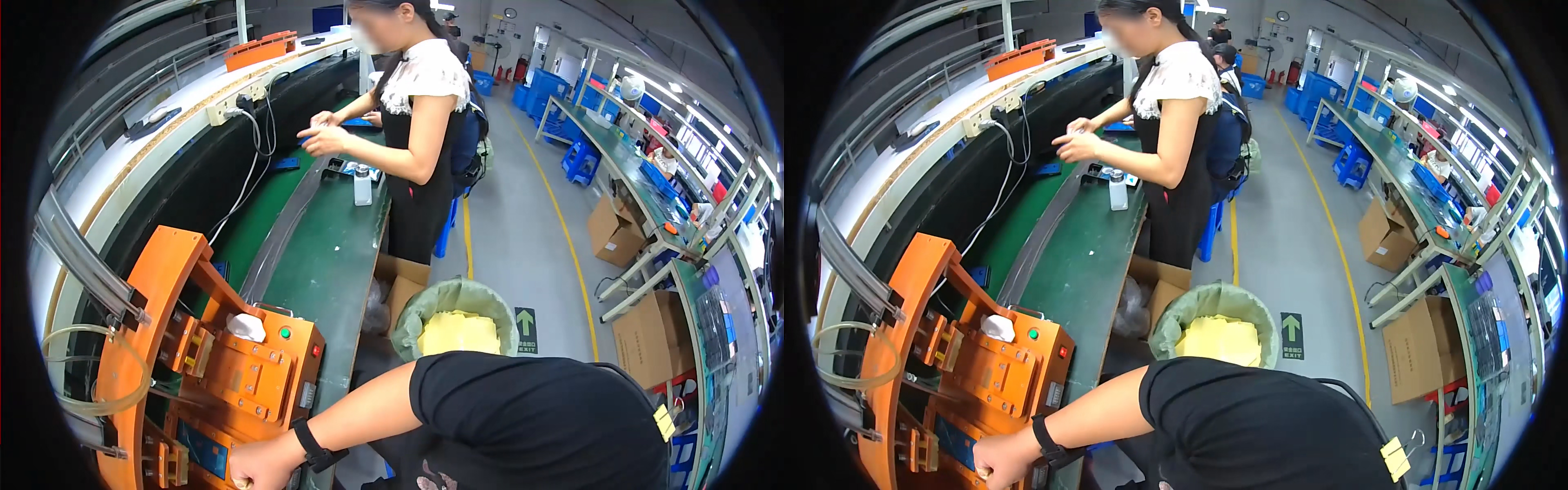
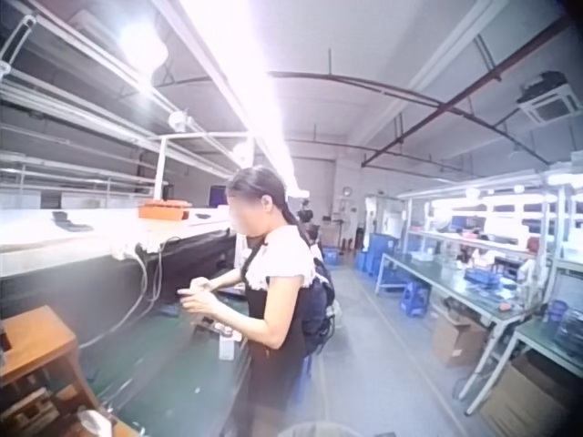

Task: Operator uses a semi-automatic press machine to assemble or bond plastic and electronic components.

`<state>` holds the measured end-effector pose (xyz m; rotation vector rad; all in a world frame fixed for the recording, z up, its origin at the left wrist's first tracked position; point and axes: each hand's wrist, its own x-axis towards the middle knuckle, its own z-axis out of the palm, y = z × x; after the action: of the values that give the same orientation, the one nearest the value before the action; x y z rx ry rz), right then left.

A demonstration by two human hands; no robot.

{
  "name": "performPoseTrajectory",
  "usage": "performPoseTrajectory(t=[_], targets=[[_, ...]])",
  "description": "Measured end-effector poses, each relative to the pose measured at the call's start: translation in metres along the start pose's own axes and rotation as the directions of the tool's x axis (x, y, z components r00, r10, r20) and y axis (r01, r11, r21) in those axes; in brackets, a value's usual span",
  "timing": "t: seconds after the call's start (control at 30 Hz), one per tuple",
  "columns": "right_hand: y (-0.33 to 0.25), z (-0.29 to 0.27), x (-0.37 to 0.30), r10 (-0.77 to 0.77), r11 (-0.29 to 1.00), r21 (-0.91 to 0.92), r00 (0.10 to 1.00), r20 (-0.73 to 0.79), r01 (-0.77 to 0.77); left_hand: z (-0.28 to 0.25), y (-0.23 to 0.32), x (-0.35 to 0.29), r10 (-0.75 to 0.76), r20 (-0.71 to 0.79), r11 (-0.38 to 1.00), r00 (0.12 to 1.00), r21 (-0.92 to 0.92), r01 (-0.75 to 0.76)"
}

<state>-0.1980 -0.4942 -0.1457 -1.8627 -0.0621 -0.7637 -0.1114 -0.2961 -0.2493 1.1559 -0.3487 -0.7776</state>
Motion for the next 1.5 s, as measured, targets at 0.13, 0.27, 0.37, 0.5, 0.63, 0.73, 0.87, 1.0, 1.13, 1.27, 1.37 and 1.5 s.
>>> performPoseTrajectory(t=[0.13, 0.27, 0.37, 0.5, 0.63, 0.73, 0.87, 1.0, 1.13, 1.27, 1.37, 1.5], targets=[[-0.005, -0.006, -0.001, 0.015, 1.000, 0.013, 1.000, 0.014, -0.015, 0.006, -0.001, 0.001, 0.018, -0.002, 1.000, 1.000, 0.016, -0.018], [-0.009, -0.013, -0.002, 0.045, 0.999, 0.010, 0.998, 0.041, -0.045, 0.002, -0.007, 0.005, 0.027, 0.027, 0.998, 0.999, 0.047, -0.029], [-0.009, -0.007, -0.001, 0.101, 0.994, 0.029, 0.992, 0.071, -0.103, 0.006, 0.001, 0.003, 0.018, 0.006, 0.999, 1.000, 0.041, -0.018], [-0.016, -0.003, -0.003, 0.050, 0.993, 0.106, 0.999, 0.020, -0.052, -0.040, -0.028, 0.013, -0.011, 0.040, 0.997, 0.999, -0.078, 0.014], [-0.023, -0.017, -0.009, 0.077, 0.997, -0.015, 0.996, 0.040, -0.076, -0.062, -0.057, 0.016, 0.063, 0.042, 0.988, 0.997, 0.141, -0.068], [-0.020, -0.022, -0.016, 0.176, 0.977, -0.130, 0.983, 0.043, -0.169, -0.003, -0.022, 0.008, 0.018, 0.064, 0.988, 0.998, -0.152, -0.008], [-0.024, -0.016, -0.011, 0.152, 0.983, -0.113, 0.985, 0.087, -0.142, -0.014, -0.016, 0.002, 0.026, 0.050, 0.990, 0.998, -0.142, -0.019], [-0.026, -0.017, -0.010, 0.102, 0.989, -0.114, 0.992, 0.076, -0.093, -0.014, -0.019, 0.004, 0.004, 0.016, 0.987, 1.000, -0.158, -0.001], [-0.031, -0.020, -0.008, 0.165, 0.982, -0.113, 0.982, 0.093, -0.154, -0.012, -0.017, 0.006, 0.028, 0.072, 0.991, 0.997, -0.136, -0.018], [-0.032, -0.019, -0.008, 0.145, 0.982, -0.137, 0.983, 0.111, -0.129, -0.016, -0.021, 0.006, 0.008, 0.096, 0.989, 0.995, -0.148, 0.006], [-0.033, -0.020, -0.009, 0.088, 0.985, -0.159, 0.986, 0.139, -0.066, -0.017, -0.022, 0.007, 0.013, 0.111, 0.988, 0.994, -0.152, 0.005], [-0.044, -0.023, -0.009, 0.148, 0.982, -0.142, 0.975, 0.163, -0.125, -0.019, -0.023, 0.006, -0.023, 0.084, 0.985, 0.996, -0.169, 0.037]])
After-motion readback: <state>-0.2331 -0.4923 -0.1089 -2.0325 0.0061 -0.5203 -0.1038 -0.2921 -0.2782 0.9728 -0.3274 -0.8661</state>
